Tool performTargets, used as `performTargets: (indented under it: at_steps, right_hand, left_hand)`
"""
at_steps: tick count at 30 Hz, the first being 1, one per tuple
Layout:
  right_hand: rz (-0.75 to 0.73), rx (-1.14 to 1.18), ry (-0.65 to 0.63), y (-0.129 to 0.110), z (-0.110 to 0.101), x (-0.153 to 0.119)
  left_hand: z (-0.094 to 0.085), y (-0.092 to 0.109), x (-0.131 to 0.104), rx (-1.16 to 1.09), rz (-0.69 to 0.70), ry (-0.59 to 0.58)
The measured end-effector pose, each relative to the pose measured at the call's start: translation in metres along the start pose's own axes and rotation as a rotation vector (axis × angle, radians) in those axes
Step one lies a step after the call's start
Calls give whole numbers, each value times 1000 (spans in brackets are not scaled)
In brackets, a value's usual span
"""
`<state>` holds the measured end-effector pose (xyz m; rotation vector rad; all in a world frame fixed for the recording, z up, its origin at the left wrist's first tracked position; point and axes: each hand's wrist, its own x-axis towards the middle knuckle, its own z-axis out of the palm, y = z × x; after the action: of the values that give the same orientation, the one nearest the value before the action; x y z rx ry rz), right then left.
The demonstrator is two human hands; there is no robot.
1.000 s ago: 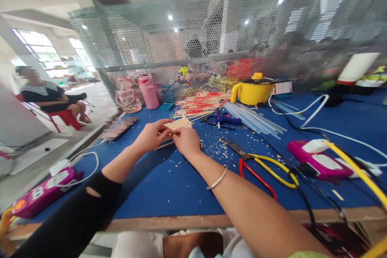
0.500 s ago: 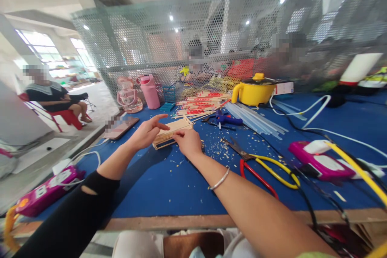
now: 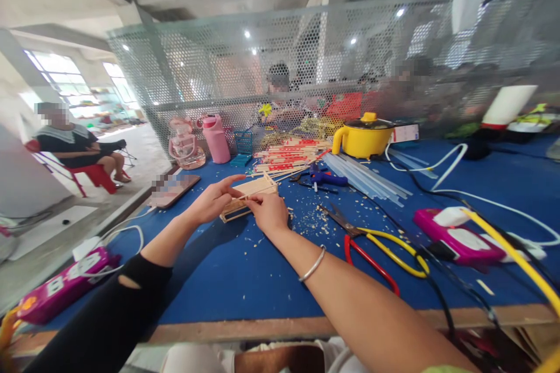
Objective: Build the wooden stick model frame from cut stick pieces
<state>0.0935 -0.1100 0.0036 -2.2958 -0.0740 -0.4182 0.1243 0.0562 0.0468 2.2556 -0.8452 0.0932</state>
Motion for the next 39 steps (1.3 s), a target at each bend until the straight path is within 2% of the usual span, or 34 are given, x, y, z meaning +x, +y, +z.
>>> performTargets:
  at_steps: [4, 15, 26, 29, 32, 36, 39]
  right_hand:
    - [-19, -22, 16, -3, -2, -2]
    - [-39, 7, 25, -1, 0, -1]
    - [-38, 5, 43, 3, 2, 1]
    - [-32, 4, 44, 3, 3, 1]
    - [-33, 9, 47, 2, 4, 2]
    - [-33, 18, 55, 3, 5, 2]
    - [-32, 18, 55, 2, 4, 2]
  left_hand:
    - [1, 3, -2, 3, -23, -15]
    - [1, 0, 0, -50, -26, 38]
    - [15, 7, 4, 108, -76, 167]
    - [16, 9, 4, 148, -82, 244]
    - [11, 11, 4, 179, -103, 388]
    - [-10, 2, 2, 195, -194, 628]
    - [-31, -13, -4, 225, -294, 720]
